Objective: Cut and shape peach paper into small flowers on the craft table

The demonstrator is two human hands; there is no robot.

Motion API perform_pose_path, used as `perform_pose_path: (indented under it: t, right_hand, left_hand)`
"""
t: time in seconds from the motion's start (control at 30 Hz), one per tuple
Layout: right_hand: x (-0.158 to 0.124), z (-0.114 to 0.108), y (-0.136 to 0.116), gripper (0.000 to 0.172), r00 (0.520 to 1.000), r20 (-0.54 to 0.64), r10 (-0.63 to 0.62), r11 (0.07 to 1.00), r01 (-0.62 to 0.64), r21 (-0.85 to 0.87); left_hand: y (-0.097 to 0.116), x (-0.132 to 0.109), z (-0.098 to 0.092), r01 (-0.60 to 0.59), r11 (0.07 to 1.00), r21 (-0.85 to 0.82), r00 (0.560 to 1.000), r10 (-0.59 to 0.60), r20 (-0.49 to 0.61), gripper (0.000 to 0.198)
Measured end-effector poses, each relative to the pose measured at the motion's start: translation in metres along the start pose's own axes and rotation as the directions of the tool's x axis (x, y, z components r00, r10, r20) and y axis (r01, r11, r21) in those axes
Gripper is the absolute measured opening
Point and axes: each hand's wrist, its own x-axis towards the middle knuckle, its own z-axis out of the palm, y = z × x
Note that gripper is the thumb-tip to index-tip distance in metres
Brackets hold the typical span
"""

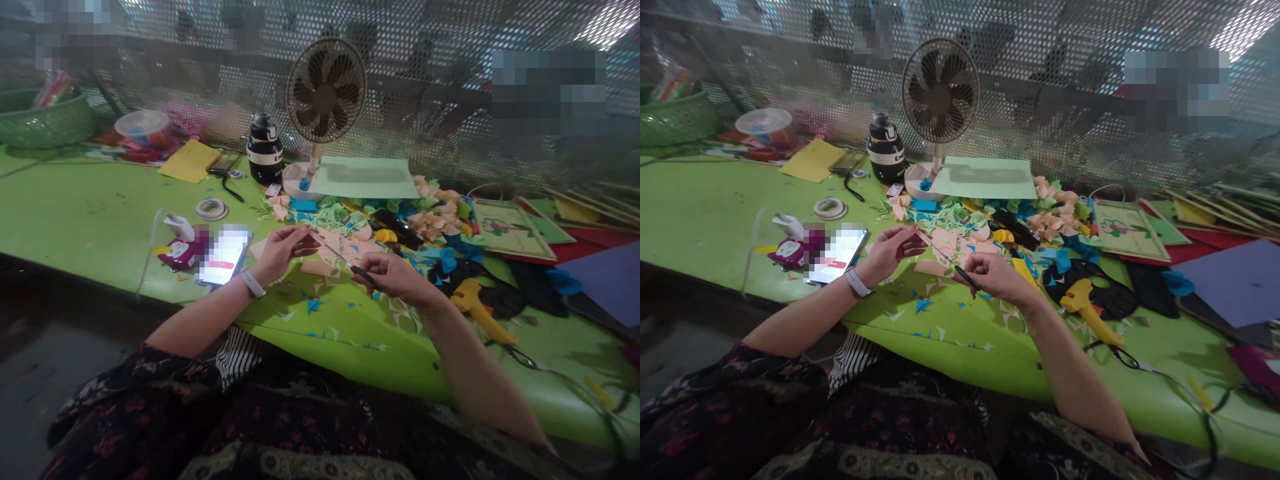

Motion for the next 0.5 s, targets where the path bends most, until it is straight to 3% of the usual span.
perform_pose_path:
  t: [0.5]
  right_hand:
    - [-0.004,0.004,-0.011,0.057,1.000,0.005,0.011,1.000,-0.011,-0.018]
  left_hand:
    - [-0.003,-0.001,-0.001,-0.002,1.000,0.007,0.999,0.002,0.043,0.032]
